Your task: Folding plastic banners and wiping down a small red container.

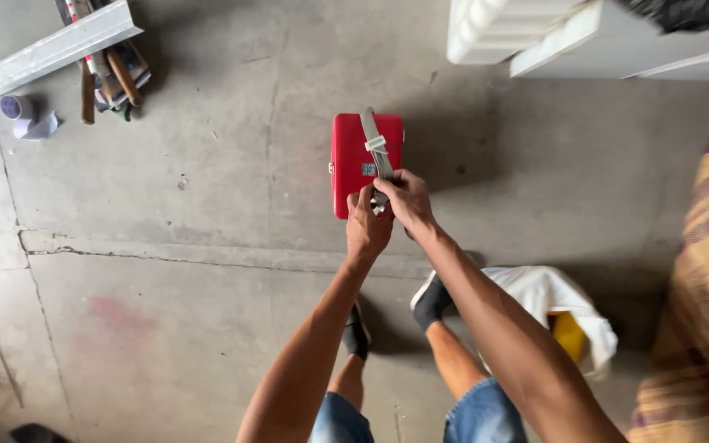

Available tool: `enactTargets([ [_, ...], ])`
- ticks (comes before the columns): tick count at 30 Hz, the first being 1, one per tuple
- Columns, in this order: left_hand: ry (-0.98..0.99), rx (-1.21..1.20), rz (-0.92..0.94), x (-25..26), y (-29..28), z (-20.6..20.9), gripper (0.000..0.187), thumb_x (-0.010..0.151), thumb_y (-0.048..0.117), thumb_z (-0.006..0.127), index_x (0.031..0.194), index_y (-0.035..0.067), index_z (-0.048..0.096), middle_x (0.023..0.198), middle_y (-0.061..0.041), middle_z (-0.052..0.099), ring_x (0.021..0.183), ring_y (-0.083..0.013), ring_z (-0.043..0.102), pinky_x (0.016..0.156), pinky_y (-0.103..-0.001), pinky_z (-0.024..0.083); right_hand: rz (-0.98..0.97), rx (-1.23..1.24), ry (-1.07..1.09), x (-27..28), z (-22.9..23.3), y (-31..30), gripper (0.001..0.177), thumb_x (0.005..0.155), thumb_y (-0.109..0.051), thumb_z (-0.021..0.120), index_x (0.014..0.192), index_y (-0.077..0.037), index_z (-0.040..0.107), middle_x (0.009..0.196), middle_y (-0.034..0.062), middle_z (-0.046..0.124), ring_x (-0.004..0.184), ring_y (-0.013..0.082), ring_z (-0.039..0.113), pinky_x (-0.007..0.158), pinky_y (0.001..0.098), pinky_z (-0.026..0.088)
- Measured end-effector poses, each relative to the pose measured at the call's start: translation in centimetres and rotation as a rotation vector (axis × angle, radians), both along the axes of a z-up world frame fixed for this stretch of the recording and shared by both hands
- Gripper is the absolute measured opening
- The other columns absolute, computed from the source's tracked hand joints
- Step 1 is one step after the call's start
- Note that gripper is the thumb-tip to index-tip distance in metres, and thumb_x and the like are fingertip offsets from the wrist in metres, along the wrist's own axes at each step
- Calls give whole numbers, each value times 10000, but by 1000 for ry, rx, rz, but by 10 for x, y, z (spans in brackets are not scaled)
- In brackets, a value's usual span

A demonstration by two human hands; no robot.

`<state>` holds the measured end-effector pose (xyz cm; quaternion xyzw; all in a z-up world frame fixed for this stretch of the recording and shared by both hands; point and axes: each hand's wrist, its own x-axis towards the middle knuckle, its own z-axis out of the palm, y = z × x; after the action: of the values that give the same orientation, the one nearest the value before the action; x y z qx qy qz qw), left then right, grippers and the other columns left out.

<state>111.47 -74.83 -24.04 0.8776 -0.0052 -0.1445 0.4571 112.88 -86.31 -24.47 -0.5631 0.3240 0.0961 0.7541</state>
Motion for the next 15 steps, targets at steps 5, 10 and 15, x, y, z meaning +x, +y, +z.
enactTargets([
  [5, -243, 15, 18, 1, 54, -21, 516, 833, 94, 752, 1313, 52, 566, 1182, -168, 628, 1133, -401, 576, 899, -452, 520, 63, -123, -203, 11, -30, 53, 198, 896, -185, 756, 952, -8, 686, 846, 25, 704, 755, 98, 661, 670, 286, 565],
  [10, -225, 14, 76, 6, 90, -46, 455, 876, 200, 794, 1253, 65, 578, 1256, -183, 585, 1168, -391, 575, 993, -481, 495, 295, -447, -409, -1, -46, 63, 298, 1016, -203, 748, 1184, 38, 698, 1082, 132, 656, 995, 151, 605, 847, 300, 515],
  [15, -333, 37, 243, 11, 97, -28, 607, 850, 207, 767, 1354, 12, 492, 1360, -255, 518, 1249, -446, 508, 1038, -504, 445, 259, -443, -293, -22, -30, 42, 493, 948, -232, 742, 1369, -9, 614, 1253, 135, 691, 1119, 186, 682, 927, 301, 566],
])
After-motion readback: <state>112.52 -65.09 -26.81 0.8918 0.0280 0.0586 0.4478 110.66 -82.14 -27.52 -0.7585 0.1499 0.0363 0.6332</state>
